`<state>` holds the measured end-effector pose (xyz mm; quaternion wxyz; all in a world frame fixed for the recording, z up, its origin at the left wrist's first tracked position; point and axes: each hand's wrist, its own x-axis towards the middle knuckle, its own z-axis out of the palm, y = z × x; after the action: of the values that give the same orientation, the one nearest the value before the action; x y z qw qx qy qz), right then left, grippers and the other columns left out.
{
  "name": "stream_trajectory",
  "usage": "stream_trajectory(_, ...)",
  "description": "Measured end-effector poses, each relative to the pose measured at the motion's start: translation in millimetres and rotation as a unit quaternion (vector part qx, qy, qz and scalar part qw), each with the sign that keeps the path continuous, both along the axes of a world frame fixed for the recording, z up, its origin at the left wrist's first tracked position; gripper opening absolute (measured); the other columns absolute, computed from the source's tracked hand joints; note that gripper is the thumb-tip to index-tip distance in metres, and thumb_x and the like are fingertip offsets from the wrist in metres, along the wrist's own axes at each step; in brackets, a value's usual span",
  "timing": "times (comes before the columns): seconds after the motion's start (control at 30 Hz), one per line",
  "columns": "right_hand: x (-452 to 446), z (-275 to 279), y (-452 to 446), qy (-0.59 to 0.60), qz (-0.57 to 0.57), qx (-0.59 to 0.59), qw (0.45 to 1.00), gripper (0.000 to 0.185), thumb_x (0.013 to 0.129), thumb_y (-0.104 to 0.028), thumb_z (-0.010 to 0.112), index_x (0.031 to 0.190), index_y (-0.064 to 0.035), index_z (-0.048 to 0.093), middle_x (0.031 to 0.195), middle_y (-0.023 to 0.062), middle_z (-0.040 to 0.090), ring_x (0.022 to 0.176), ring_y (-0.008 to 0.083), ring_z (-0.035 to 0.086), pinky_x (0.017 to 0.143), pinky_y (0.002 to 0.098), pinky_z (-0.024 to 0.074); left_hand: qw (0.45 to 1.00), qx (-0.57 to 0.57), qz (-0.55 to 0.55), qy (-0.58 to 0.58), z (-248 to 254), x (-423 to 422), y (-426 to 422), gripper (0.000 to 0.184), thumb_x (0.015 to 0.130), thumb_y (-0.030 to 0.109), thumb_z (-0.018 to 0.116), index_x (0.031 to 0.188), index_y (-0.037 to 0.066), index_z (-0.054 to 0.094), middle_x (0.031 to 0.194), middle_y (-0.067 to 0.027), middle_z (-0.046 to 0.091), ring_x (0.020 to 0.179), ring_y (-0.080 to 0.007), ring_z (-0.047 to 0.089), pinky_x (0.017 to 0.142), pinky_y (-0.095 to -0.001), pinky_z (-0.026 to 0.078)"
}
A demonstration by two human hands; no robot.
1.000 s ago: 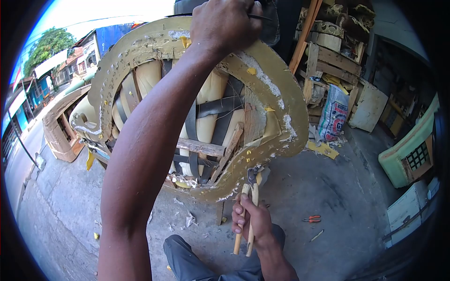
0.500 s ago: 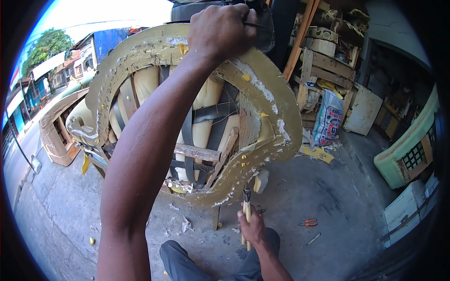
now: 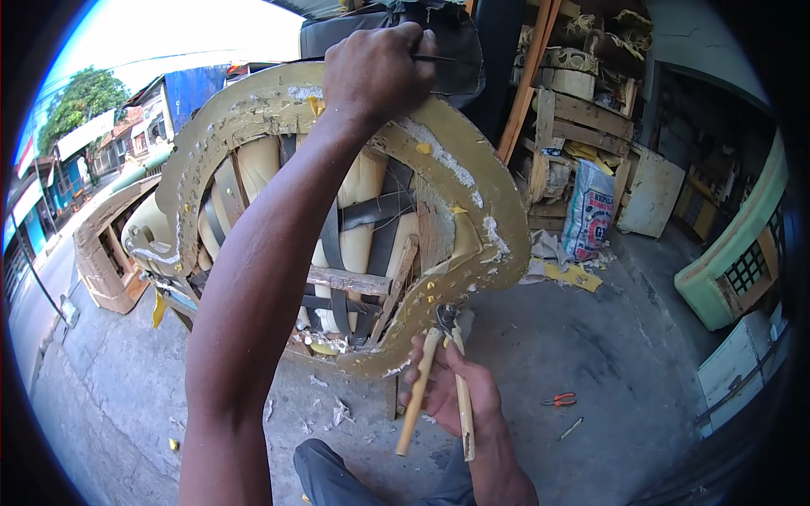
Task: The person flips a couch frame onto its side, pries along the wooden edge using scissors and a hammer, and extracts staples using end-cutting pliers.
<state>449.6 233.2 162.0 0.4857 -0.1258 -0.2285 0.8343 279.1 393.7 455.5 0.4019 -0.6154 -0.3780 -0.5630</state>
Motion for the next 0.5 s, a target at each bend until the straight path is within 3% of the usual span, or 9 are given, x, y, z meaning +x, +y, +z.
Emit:
stream_trajectory(0.1, 6.5, -5.6, 7.9, 0.086, 0.056, 0.029, 0.994, 0.041, 0.109, -0.033, 0.041, 0.131, 0.0004, 0.05, 0.101, 0.0055, 0.057, 0.082, 0.0172, 0.06, 0.063, 0.0368, 0.0553, 1.0, 0.01, 0.001, 0.001, -1.4, -0.3, 0.5, 0.034, 0.097, 0.039, 0.055, 0.084, 0.016, 0.076, 0.07, -0.0133, 0.072, 0.069, -0.0309, 0.073, 0.071, -0.0469, 0.056)
stream_trajectory(0.13, 3.5, -3.8, 2.5, -0.037, -0.02, -0.007, 0.999, 0.032, 0.108, -0.03, 0.046, 0.12, -0.0008, 0.054, 0.094, 0.0042, 0.054, 0.07, 0.0117, 0.058, 0.051, 0.0295, 0.0504, 1.0, 0.007, 0.004, 0.001, -2.0, -1.3, 0.4, 0.034, 0.097, 0.039, 0.055, 0.084, 0.016, 0.076, 0.07, -0.0133, 0.072, 0.069, -0.0309, 0.073, 0.071, -0.0469, 0.056)
stream_trajectory(0.2, -16.2, -12.0, -0.5, -0.173, -0.098, 0.024, 0.98, 0.027, 0.107, -0.027, 0.049, 0.117, -0.0018, 0.055, 0.09, 0.0041, 0.054, 0.066, 0.011, 0.057, 0.05, 0.0301, 0.0499, 1.0, 0.007, -0.001, 0.001, -2.0, -0.5, 1.1, 0.034, 0.097, 0.039, 0.055, 0.084, 0.017, 0.076, 0.071, -0.0124, 0.072, 0.069, -0.0305, 0.073, 0.071, -0.0464, 0.057)
stream_trajectory(0.27, -24.9, -67.0, 17.7, -0.392, -0.255, 0.124, 0.875, 0.02, 0.104, -0.019, 0.057, 0.112, -0.0015, 0.058, 0.08, 0.0051, 0.056, 0.056, 0.0106, 0.056, 0.047, 0.0307, 0.0485, 1.0, 0.008, -0.005, 0.001, -0.4, -1.6, 2.8, 0.033, 0.098, 0.039, 0.054, 0.084, 0.017, 0.075, 0.071, -0.0121, 0.072, 0.069, -0.0305, 0.073, 0.071, -0.0464, 0.057)
stream_trajectory(0.3, -18.2, -98.9, 21.1, -0.392, -0.255, 0.122, 0.875, 0.02, 0.104, -0.019, 0.057, 0.112, -0.0015, 0.058, 0.08, 0.0051, 0.056, 0.056, 0.0106, 0.056, 0.047, 0.0307, 0.0485, 1.0, 0.007, -0.011, 0.003, -1.8, -1.3, 3.5, 0.033, 0.098, 0.039, 0.054, 0.084, 0.017, 0.075, 0.071, -0.0117, 0.072, 0.069, -0.0304, 0.073, 0.072, -0.0464, 0.057)
stream_trajectory(0.37, 1.6, -135.7, 25.8, -0.583, -0.252, 0.261, 0.727, 0.022, 0.104, -0.02, 0.058, 0.112, 0.0004, 0.058, 0.085, 0.0079, 0.063, 0.059, 0.0133, 0.062, 0.05, 0.0304, 0.0511, 0.999, 0.0, -0.032, -0.013, -5.0, 2.3, -7.8, 0.034, 0.097, 0.036, 0.056, 0.078, 0.012, 0.071, 0.07, -0.018, 0.069, 0.069, -0.0379, 0.07, 0.07, -0.0511, 0.054)
stream_trajectory(0.4, 4.8, -130.1, 13.6, -0.628, -0.276, 0.31, 0.658, 0.034, 0.101, -0.029, 0.062, 0.114, 0.003, 0.062, 0.089, 0.0107, 0.071, 0.081, 0.0207, 0.072, 0.07, 0.0372, 0.0583, 0.998, -0.009, -0.053, -0.03, -2.6, 4.2, -11.4, 0.037, 0.095, 0.034, 0.058, 0.072, 0.006, 0.067, 0.069, -0.0242, 0.066, 0.069, -0.0454, 0.067, 0.068, -0.0558, 0.052)
stream_trajectory(0.43, 7.0, -132.8, 6.0, -0.631, -0.274, 0.305, 0.659, 0.034, 0.101, -0.029, 0.062, 0.114, 0.003, 0.062, 0.089, 0.0107, 0.071, 0.081, 0.0207, 0.072, 0.07, 0.0372, 0.0583, 0.998, -0.015, -0.056, -0.03, -3.5, 5.6, -13.7, 0.037, 0.095, 0.034, 0.058, 0.072, 0.006, 0.067, 0.069, -0.0242, 0.066, 0.069, -0.0454, 0.067, 0.068, -0.0558, 0.052)
stream_trajectory(0.5, 8.6, -127.0, -5.8, -0.539, -0.068, 0.085, 0.835, 0.036, 0.102, -0.029, 0.059, 0.121, 0.002, 0.063, 0.099, 0.0136, 0.072, 0.087, 0.0229, 0.073, 0.076, 0.0397, 0.0589, 0.998, -0.007, -0.055, -0.027, -3.8, 5.4, -14.8, 0.037, 0.095, 0.034, 0.059, 0.072, 0.006, 0.067, 0.069, -0.0242, 0.066, 0.069, -0.0454, 0.067, 0.067, -0.0557, 0.052)
